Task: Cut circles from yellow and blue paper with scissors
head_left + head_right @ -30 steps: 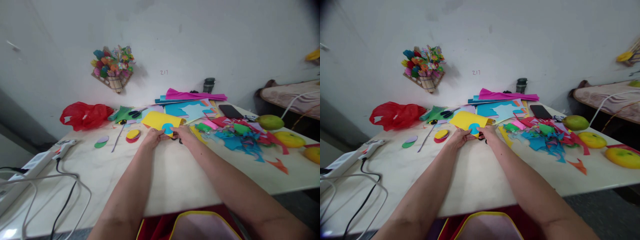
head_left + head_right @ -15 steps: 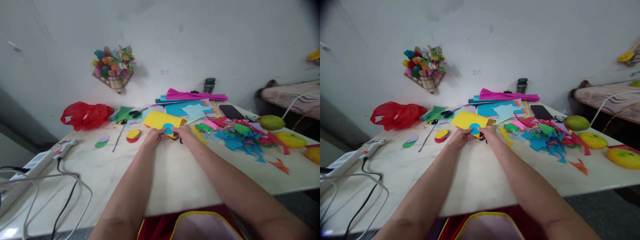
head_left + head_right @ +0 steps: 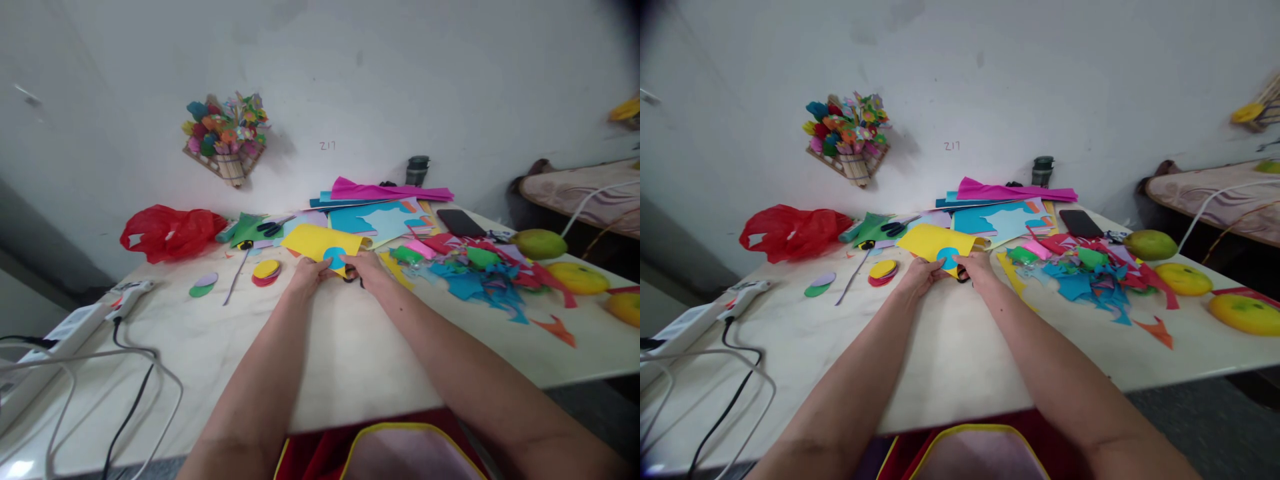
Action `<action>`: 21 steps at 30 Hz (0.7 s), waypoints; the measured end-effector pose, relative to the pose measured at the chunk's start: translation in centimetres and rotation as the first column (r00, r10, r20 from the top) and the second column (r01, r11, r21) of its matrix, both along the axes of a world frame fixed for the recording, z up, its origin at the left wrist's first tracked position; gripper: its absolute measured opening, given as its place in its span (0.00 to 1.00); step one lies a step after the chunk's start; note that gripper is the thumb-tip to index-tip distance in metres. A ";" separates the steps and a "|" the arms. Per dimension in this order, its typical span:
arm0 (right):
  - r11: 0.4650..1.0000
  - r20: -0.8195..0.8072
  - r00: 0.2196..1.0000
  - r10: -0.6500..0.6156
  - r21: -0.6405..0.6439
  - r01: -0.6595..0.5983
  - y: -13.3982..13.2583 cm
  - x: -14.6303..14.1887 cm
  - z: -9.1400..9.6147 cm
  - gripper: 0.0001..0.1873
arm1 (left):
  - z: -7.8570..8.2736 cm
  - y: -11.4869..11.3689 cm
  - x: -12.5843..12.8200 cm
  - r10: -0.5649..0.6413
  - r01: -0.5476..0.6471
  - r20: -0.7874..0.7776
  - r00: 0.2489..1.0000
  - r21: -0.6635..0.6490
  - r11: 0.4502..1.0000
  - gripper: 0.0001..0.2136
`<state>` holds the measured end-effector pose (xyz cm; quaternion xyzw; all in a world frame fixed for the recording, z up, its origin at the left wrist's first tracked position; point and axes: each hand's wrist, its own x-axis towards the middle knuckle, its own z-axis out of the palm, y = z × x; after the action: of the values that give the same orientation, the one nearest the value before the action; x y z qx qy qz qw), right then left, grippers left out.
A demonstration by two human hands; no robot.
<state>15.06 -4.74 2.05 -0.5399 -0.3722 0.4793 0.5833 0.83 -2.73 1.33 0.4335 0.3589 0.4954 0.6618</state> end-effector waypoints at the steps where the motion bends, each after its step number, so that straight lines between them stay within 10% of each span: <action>1: 1.000 -0.018 1.000 0.010 -0.004 -0.011 0.0 0.0 0.1 0.09 | -0.1 0.0 0.0 0.003 -0.003 -0.006 1.000 0.002 1.000 0.14; 21: 0.998 -0.015 0.999 0.029 -0.049 -0.030 -0.1 0.3 0.6 0.08 | -0.5 0.3 0.1 -0.010 0.010 -0.011 1.000 0.025 1.000 0.14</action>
<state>15.33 -4.87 2.65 -0.5451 -0.3641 0.5008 0.5652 0.93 -2.47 0.80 0.4464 0.3540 0.4942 0.6567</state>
